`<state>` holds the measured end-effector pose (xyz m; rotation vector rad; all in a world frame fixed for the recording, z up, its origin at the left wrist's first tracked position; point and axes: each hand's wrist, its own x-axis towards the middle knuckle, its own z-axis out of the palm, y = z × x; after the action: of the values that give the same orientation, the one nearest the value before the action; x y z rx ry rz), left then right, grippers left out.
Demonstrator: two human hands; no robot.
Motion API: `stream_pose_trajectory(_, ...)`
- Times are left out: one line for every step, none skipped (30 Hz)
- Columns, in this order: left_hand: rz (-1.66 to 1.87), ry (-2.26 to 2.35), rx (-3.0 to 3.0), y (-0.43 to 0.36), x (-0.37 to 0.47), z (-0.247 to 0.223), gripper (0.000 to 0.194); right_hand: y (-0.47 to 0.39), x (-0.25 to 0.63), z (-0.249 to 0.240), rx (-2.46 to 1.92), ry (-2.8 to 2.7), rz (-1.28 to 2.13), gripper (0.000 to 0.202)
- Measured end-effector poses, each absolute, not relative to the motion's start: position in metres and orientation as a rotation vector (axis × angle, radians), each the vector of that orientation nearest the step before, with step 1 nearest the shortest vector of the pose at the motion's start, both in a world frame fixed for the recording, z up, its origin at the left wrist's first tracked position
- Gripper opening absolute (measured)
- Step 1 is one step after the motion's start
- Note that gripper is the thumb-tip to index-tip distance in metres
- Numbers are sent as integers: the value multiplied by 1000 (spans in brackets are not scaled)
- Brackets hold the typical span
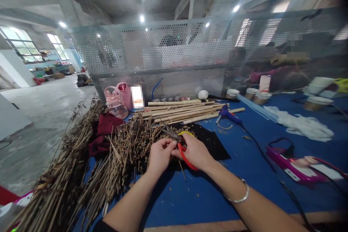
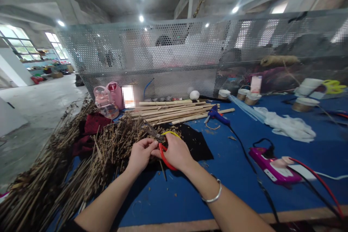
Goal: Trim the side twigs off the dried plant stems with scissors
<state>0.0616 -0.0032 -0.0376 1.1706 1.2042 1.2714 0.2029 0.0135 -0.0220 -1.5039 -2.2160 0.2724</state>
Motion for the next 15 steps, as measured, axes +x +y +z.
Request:
stream_pose_trajectory(1275, 1211, 1186, -3, 61, -38, 25, 14, 203, -22, -1496, -2220, 268, 42)
stream_pose_trajectory(1277, 1217, 1200, -3, 61, -39, 25, 14, 203, -22, -1488, -2224, 258, 43)
stream_pose_trajectory(1277, 1224, 1212, -3, 61, -39, 25, 14, 203, -22, -1481, -2226, 243, 43)
stream_pose_trajectory(1275, 1228, 1219, -3, 61, -39, 25, 13, 203, -22, -1475, -2226, 229, 44)
stream_pose_trajectory(1273, 1233, 1219, -3, 61, -39, 25, 13, 203, -21, -1475, -2225, 224, 44)
stream_pose_trajectory(1273, 1239, 1216, -3, 61, -39, 25, 12, 202, -21, -1482, -2223, 233, 43)
stream_pose_trajectory(1275, 1245, 1211, -3, 61, -39, 25, 12, 202, -21, -1498, -2220, 253, 42)
stream_pose_trajectory(1278, 1247, 1205, -3, 61, -39, 26, 11, 202, -20, -1519, -2217, 277, 40)
stream_pose_trajectory(1281, 1246, 1196, -3, 61, -38, 26, 11, 202, -20, -1541, -2215, 301, 39)
stream_pose_trajectory(1284, 1240, 1187, -3, 61, -38, 27, 11, 202, -20, -1562, -2213, 321, 37)
stream_pose_trajectory(1285, 1234, 1179, -3, 61, -36, 27, 11, 202, -20, -1580, -2211, 334, 36)
stream_pose_trajectory(1285, 1230, 1172, -4, 61, -35, 27, 11, 202, -20, -1592, -2211, 342, 36)
stream_pose_trajectory(1283, 1229, 1166, -4, 61, -34, 27, 12, 202, -20, -1598, -2214, 348, 36)
stream_pose_trajectory(1281, 1231, 1160, -5, 62, -32, 27, 12, 203, -21, -1600, -2217, 357, 36)
stream_pose_trajectory(1278, 1234, 1154, -5, 62, -31, 27, 13, 203, -21, -1599, -2219, 369, 35)
